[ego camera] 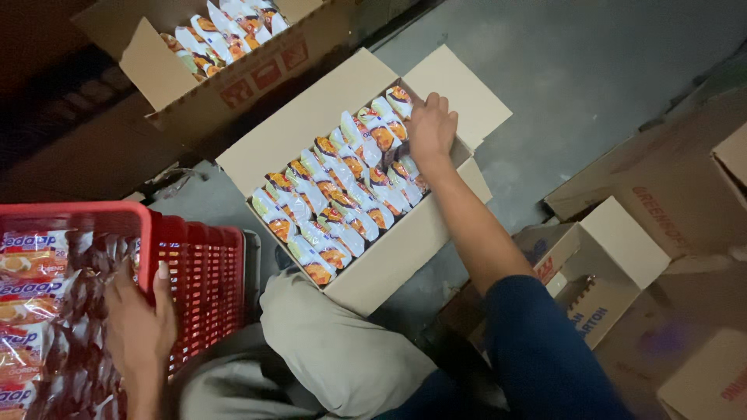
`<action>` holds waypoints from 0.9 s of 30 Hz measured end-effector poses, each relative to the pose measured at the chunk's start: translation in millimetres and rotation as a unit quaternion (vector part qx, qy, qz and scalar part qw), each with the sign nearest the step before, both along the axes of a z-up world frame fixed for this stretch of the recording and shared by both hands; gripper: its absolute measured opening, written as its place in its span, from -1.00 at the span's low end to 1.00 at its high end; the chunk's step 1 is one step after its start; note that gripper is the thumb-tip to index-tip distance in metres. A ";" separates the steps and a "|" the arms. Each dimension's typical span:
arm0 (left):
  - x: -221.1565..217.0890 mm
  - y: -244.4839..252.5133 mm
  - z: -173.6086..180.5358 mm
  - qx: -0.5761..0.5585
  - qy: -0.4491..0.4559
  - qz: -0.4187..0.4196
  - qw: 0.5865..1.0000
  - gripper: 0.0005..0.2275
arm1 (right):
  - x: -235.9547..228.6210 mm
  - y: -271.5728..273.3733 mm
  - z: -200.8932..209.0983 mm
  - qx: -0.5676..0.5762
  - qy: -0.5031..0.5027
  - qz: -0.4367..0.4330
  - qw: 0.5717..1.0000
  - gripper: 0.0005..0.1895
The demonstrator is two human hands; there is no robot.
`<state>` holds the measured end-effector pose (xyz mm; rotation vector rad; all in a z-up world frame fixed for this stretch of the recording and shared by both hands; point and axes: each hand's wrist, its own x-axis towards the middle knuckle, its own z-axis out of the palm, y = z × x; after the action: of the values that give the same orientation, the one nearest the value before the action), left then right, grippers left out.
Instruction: The person transfers packets of instant noodles from a cardboard box into a red plastic basket. They repeatedly pick up packets from the box and place them into the basket, arranging them in rows.
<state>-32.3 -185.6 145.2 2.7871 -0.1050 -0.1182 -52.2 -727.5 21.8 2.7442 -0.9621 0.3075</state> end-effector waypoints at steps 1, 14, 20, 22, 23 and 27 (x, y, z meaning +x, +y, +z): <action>-0.9 1.0 0.0 -0.007 0.007 0.005 1.000 -0.32 | 1.5 -2.9 1.7 0.022 0.008 0.004 1.000 -0.58; 2.6 46.9 -51.9 -0.142 -0.239 -0.171 0.945 -0.62 | -90.3 34.4 128.3 0.254 -0.287 0.174 0.907 -0.70; -1.4 62.7 -58.9 -0.246 -0.277 -0.177 0.912 -0.69 | -66.5 89.8 115.9 0.072 -0.329 0.404 0.850 -0.52; -18.0 64.2 -47.4 -0.265 -0.265 -0.173 0.911 -0.71 | -56.4 124.6 114.5 0.062 -0.331 0.482 0.809 -0.54; -26.9 64.0 -41.5 -0.288 -0.249 -0.174 0.908 -0.72 | -50.4 141.3 114.6 0.049 -0.331 0.550 0.765 -0.53; -55.8 74.2 -12.4 -0.309 -0.180 -0.130 0.925 -0.65 | -27.6 226.0 115.1 -0.013 -0.388 0.663 0.640 -0.74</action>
<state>-88.1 -111.5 132.8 2.1196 -0.5090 0.3154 -79.8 -501.5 136.8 2.6208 1.2506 1.7130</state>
